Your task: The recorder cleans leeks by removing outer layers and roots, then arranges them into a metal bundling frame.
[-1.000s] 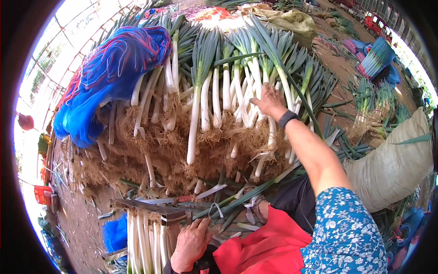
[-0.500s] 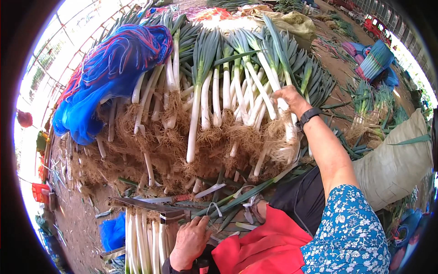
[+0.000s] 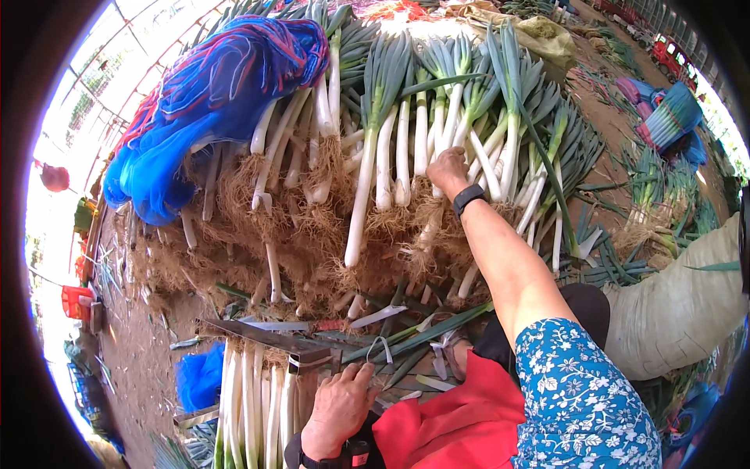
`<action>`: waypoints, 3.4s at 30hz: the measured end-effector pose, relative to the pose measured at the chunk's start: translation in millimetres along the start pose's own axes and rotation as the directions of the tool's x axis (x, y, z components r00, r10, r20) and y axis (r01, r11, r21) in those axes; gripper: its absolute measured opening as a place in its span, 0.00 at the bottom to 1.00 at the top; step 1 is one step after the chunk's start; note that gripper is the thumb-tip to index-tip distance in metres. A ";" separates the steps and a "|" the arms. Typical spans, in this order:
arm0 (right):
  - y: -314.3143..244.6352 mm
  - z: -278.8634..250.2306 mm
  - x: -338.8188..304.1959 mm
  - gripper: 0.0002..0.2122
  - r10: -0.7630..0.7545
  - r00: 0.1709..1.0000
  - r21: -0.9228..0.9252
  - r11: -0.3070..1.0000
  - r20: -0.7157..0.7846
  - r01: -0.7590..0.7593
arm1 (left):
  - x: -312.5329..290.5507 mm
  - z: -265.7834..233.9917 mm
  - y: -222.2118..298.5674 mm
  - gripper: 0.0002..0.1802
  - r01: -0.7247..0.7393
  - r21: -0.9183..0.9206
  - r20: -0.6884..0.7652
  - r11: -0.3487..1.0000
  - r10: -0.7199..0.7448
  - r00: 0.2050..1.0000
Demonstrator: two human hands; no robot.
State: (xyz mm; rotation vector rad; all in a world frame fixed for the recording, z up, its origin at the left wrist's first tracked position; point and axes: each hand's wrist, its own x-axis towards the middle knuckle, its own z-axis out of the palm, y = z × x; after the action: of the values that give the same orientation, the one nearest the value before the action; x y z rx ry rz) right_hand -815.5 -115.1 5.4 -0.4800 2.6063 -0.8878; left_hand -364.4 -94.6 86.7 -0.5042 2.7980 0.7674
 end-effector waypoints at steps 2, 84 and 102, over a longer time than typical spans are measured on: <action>3.6 -11.1 -3.2 0.44 0.000 0.997 0.153 0.988 0.072 -0.011 | -1.2 -2.3 -0.3 0.21 -0.001 0.017 0.002 1.000 0.001 1.000; 103.7 -32.2 -393.3 0.27 -0.733 0.398 0.578 -0.009 0.551 -0.816 | -109.0 6.6 138.3 0.62 0.208 -0.549 0.080 0.810 -0.197 0.977; -112.5 -74.9 -588.9 0.23 -0.947 0.098 0.748 0.175 0.305 -0.640 | -383.7 -47.6 183.1 0.52 0.146 0.088 -0.804 0.985 -0.017 0.594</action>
State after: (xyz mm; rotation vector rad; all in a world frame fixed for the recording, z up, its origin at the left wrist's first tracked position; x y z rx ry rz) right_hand -304.3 86.2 256.6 -0.7469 0.0992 -1.3690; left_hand -83.3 132.4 315.9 -1.2086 3.5635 0.3237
